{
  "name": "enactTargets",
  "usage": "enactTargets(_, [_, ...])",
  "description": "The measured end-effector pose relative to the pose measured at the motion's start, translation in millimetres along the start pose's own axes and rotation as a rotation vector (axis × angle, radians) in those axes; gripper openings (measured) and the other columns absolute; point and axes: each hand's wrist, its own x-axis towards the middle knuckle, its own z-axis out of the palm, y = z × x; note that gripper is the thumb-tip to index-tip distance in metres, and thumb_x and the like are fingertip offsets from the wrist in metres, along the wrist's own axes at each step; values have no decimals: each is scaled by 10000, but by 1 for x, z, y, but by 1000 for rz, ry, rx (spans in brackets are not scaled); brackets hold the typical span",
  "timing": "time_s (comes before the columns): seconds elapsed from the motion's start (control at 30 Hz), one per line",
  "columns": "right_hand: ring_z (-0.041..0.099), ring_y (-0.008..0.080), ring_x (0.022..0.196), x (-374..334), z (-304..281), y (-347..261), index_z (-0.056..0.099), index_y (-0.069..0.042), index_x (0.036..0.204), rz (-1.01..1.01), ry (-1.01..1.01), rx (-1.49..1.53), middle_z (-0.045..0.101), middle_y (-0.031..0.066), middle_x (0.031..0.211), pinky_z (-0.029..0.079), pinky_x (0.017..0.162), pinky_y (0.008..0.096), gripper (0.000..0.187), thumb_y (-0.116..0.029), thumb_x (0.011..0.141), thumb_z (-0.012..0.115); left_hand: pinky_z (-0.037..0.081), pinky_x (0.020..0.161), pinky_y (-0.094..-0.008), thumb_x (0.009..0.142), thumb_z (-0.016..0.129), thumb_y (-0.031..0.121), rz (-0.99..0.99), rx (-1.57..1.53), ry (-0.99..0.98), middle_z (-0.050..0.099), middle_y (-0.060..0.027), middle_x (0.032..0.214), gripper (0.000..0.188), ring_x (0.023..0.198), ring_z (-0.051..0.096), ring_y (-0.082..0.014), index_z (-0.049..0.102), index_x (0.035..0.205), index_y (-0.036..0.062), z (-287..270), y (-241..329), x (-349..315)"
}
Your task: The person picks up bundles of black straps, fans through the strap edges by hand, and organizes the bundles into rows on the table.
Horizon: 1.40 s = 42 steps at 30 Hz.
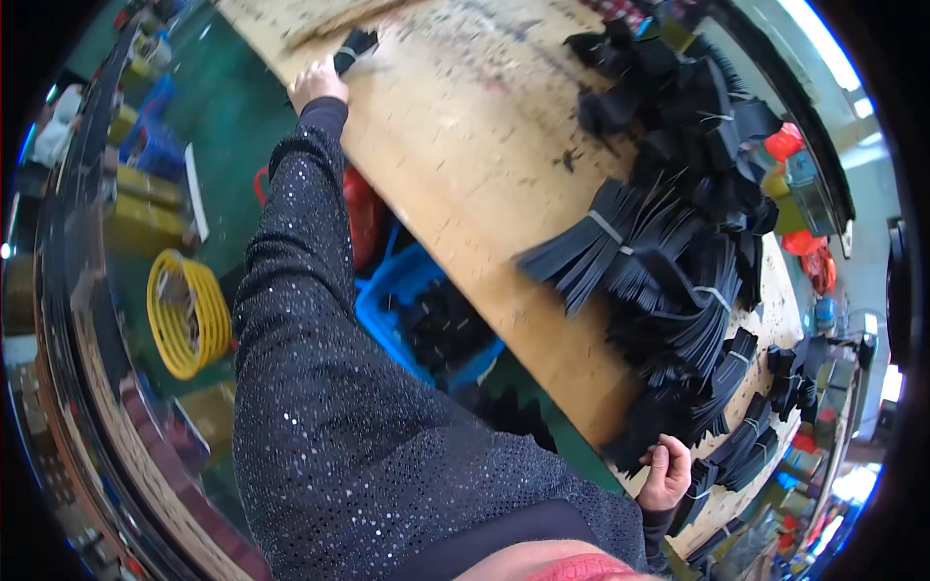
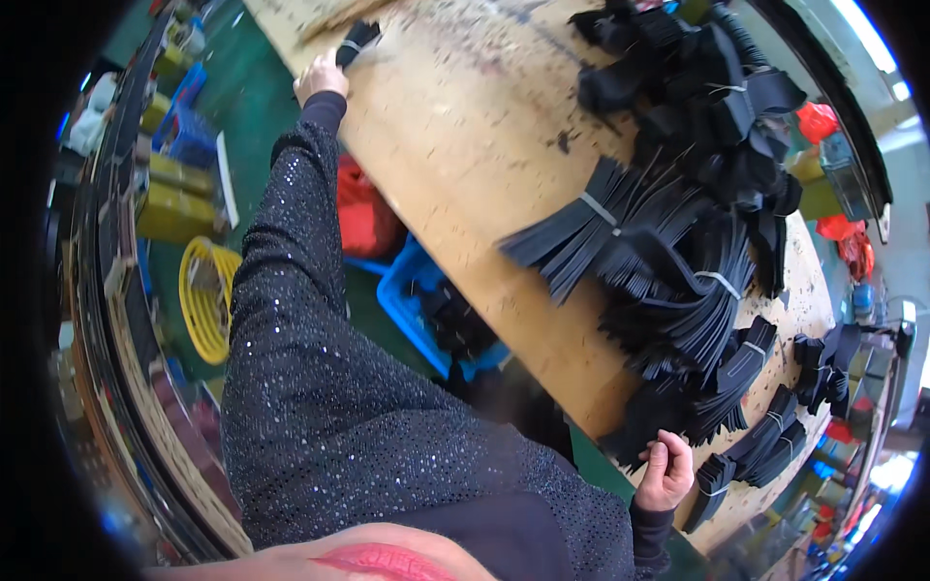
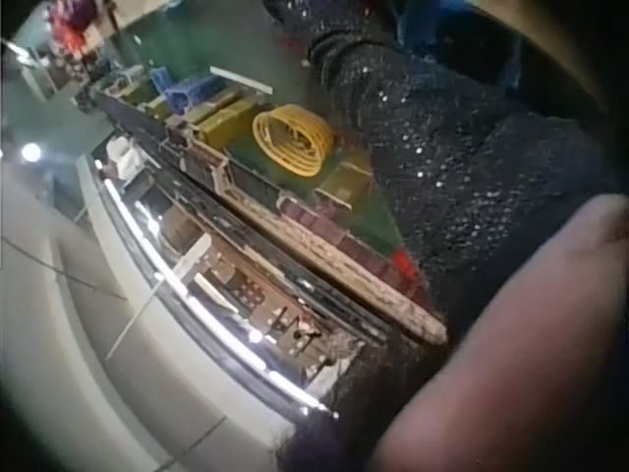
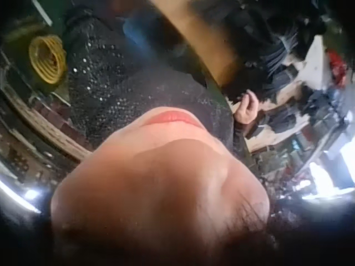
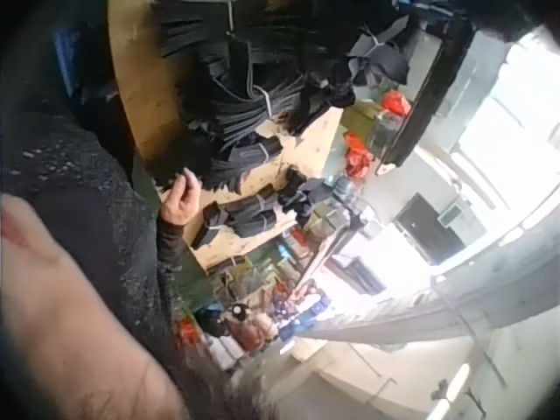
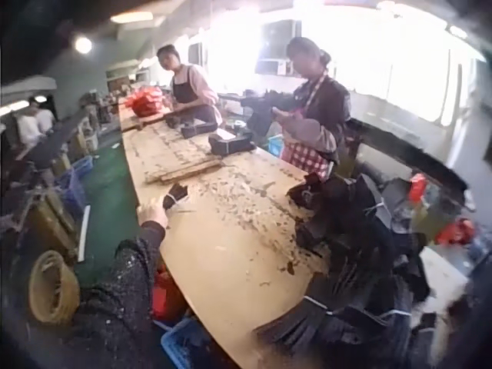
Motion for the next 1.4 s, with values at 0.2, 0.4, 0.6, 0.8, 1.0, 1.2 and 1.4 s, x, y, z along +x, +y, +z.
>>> enactTargets(0.2, [541, 98, 652, -44, -40, 10, 575, 21, 1016, -180, 67, -156, 583, 67, 831, 452, 601, 210, 157, 24, 875, 505, 483, 747, -467, 762, 577, 234, -229, -227, 135, 631, -139, 951, 294, 860, 607, -357, 592, 1031, 117, -41, -61, -120])
enactTargets(0.4, [550, 76, 699, -77, -87, 49, 609, 27, 979, -237, 79, -146, 602, 47, 844, 453, 621, 205, 149, 6, 834, 588, 490, 652, -327, 881, 522, 259, -474, -1127, 26, 631, -128, 813, 293, 721, 584, -219, 591, 976, -9, -22, -418, -406])
enactTargets(0.6, [587, 225, 923, -135, -188, 121, 568, 36, 1086, -126, 665, -441, 607, 150, 1022, 463, 828, 329, 340, -151, 815, 651, 478, 761, -378, 800, 588, 334, -947, -266, -548, 655, -212, 889, 411, 846, 625, -338, 635, 962, -41, -93, -353, -666])
enactTargets(0.8, [509, 369, 1096, -66, -239, 167, 474, 18, 1221, -1, 373, -885, 536, 233, 1180, 385, 949, 406, 770, -494, 681, 670, 473, 729, -431, 805, 575, 398, -218, -7, -913, 646, -219, 861, 413, 810, 613, -380, 652, 935, 13, -228, -212, -608])
enactTargets(1.0, [592, 187, 855, -125, -143, 96, 468, -17, 1164, -311, 360, -162, 591, 108, 999, 470, 747, 293, 486, -75, 735, 690, 444, 817, -329, 838, 540, 143, -496, -828, -476, 626, -160, 1019, 352, 885, 593, -242, 542, 1142, -35, -128, -278, -617])
enactTargets(1.2, [570, 163, 946, -166, 45, 12, 360, -38, 1248, -443, -283, 761, 563, 80, 1069, 463, 825, 292, 611, 84, 714, 630, 442, 847, -315, 816, 572, 156, -468, -856, -367, 631, -140, 1039, 390, 924, 601, -217, 547, 1168, -12, -121, -285, -576])
enactTargets(1.4, [507, 217, 1092, -179, 187, -48, 463, -16, 1219, -388, -526, 934, 509, 110, 1151, 426, 936, 354, 583, -89, 710, 738, 448, 837, -315, 794, 592, 120, -530, -856, -386, 644, -146, 1009, 380, 914, 615, -224, 561, 1146, -21, -83, -327, -513])
